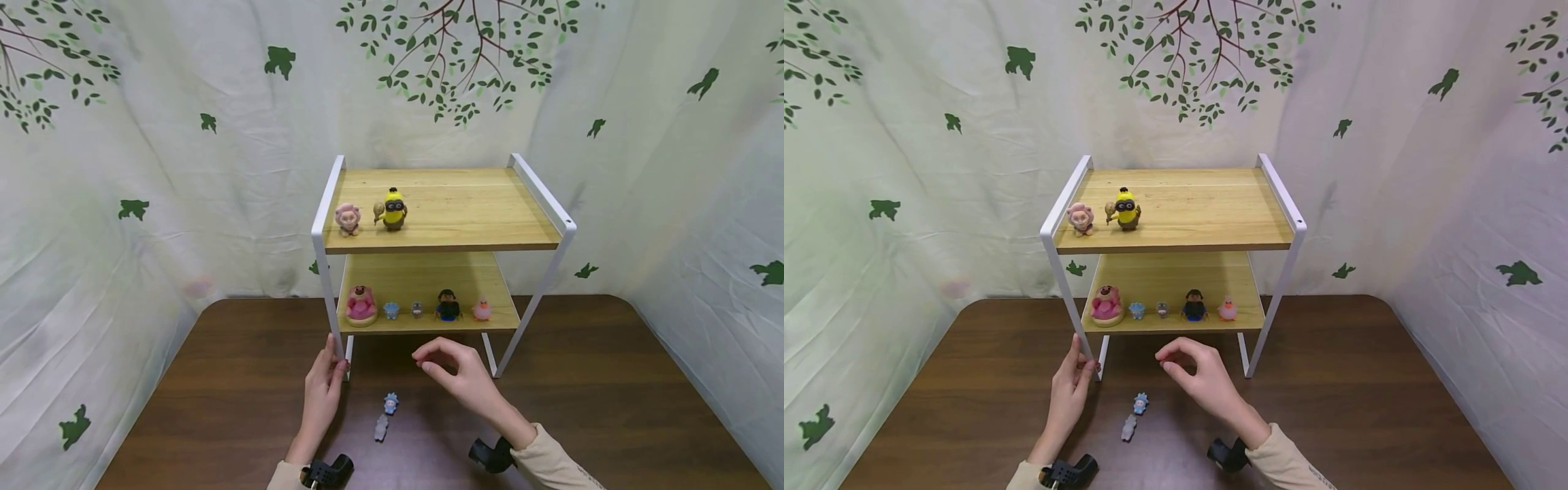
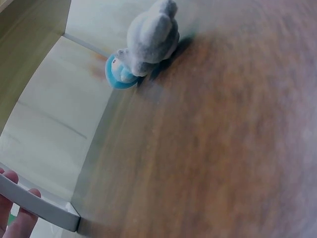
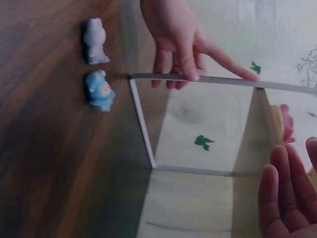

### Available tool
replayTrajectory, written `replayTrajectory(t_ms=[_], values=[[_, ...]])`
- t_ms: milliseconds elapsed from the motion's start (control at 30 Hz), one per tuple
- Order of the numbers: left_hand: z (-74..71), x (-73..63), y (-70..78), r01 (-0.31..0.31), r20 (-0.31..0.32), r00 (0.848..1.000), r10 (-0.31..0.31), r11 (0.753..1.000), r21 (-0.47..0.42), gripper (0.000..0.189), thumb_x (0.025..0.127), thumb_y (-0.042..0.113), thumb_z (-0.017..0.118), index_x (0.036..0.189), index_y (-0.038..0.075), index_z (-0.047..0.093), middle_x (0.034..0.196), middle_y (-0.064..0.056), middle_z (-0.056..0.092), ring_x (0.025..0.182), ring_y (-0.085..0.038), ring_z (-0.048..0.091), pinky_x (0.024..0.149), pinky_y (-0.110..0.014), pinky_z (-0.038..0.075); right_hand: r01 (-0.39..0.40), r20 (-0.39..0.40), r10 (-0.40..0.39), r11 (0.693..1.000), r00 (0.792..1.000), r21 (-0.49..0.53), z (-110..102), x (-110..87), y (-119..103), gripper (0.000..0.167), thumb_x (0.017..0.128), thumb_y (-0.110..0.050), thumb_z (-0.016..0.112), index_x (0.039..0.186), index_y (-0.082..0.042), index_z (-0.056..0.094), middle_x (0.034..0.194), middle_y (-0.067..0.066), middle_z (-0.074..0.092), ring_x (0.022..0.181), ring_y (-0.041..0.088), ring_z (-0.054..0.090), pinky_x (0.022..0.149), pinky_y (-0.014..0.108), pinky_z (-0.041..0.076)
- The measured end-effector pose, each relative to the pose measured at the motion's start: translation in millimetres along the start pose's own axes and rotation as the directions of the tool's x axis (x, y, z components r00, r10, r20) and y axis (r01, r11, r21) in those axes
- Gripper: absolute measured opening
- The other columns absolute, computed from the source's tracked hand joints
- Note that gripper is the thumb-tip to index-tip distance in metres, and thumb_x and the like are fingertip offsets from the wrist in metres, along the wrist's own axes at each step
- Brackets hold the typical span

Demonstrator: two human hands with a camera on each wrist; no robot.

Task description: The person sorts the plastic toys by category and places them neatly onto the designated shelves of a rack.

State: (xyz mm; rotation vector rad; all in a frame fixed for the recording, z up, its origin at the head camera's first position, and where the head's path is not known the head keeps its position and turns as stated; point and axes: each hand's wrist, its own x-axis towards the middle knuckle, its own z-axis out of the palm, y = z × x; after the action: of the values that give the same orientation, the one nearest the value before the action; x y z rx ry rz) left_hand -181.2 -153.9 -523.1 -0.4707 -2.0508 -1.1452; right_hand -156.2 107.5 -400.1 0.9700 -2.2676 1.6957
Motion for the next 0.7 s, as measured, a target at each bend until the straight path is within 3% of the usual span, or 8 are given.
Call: replayTrajectory(t_ms=[267, 433, 533, 700], values=[[-1.1, 0.0, -0.1, 0.004, 0.010, 1.000, -0.004, 1.000, 0.005, 0.083, 0.082, -0.017, 0.062, 0.150, 0.015, 0.029, 0.083, -0.006, 0.054, 0.071, -0.014, 0.054, 0.062, -0.014, 0.047, -0.018, 0.019, 0.018, 1.000, 1.000, 0.021, 12, -8.8, 30, 0.012, 0.091, -0.004, 0.064, 0.101, -0.010, 0.067, 0.099, 0.003, 0.068, 0.090, 0.019, 0.064, 0.075, 0.034, 0.054], [-1.3, 0.8, 0.4, -0.026, 0.000, 1.000, 0.026, 1.000, 0.002, 0.082, 0.082, -0.019, 0.061, 0.150, 0.014, 0.029, 0.082, -0.006, 0.054, 0.071, -0.015, 0.055, 0.059, -0.016, 0.048, -0.020, 0.025, 0.019, 1.000, 1.000, 0.008, 19, -12.0, 35, 0.013, 0.089, -0.001, 0.065, 0.101, -0.007, 0.067, 0.100, 0.007, 0.068, 0.092, 0.020, 0.063, 0.076, 0.035, 0.053], [-1.3, 0.8, 0.6, -0.028, -0.001, 1.000, 0.028, 1.000, 0.001, 0.082, 0.081, -0.019, 0.061, 0.150, 0.013, 0.029, 0.083, -0.006, 0.054, 0.070, -0.015, 0.054, 0.059, -0.015, 0.047, -0.047, 0.040, 0.047, 0.999, 0.998, 0.002, 21, -11.9, 24, 0.014, 0.087, 0.005, 0.064, 0.099, 0.000, 0.066, 0.099, 0.012, 0.067, 0.093, 0.025, 0.063, 0.076, 0.033, 0.054], [-0.9, 0.9, 0.9, -0.033, -0.003, 0.999, 0.033, 0.999, -0.008, 0.085, 0.080, -0.020, 0.063, 0.150, 0.013, 0.028, 0.084, -0.007, 0.055, 0.070, -0.018, 0.055, 0.058, -0.015, 0.046, -0.115, 0.075, 0.115, 0.993, 0.991, -0.006, 29, -16.6, 35, 0.015, 0.088, 0.005, 0.064, 0.101, 0.000, 0.066, 0.102, 0.012, 0.066, 0.096, 0.027, 0.063, 0.076, 0.035, 0.054]])
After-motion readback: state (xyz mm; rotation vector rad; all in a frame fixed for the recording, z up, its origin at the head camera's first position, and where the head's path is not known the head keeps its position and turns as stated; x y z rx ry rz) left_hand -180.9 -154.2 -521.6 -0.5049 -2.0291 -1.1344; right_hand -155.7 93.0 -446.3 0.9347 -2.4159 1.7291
